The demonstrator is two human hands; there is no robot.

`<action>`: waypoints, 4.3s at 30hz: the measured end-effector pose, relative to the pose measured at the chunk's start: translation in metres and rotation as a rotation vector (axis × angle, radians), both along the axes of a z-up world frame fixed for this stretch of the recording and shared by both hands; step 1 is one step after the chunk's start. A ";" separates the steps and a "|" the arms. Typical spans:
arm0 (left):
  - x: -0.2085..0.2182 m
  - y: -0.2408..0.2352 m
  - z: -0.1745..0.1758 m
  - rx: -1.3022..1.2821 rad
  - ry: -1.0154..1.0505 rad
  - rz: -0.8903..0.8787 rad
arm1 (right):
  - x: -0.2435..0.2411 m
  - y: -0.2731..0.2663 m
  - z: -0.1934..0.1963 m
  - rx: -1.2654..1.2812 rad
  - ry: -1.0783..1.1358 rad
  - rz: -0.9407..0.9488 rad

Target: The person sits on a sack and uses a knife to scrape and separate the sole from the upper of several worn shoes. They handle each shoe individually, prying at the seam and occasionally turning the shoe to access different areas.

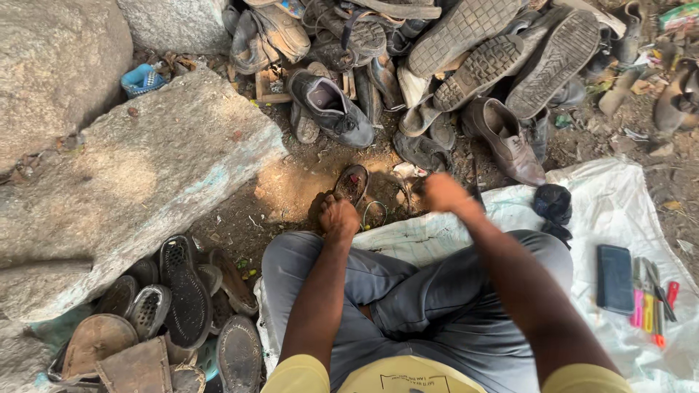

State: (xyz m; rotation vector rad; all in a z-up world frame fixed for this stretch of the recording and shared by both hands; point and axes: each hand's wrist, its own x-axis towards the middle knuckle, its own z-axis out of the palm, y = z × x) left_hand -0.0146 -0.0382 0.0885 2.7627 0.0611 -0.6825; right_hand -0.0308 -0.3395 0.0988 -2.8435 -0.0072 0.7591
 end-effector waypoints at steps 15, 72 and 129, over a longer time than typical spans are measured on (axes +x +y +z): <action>0.025 0.003 -0.018 0.028 -0.022 -0.090 | 0.036 0.040 -0.037 -0.048 0.190 0.023; 0.067 0.000 -0.011 -0.802 -0.259 0.485 | 0.039 0.135 -0.034 1.053 0.063 -1.100; -0.233 0.365 0.161 0.720 -0.874 0.409 | 0.002 -0.007 0.042 0.062 -0.265 -0.191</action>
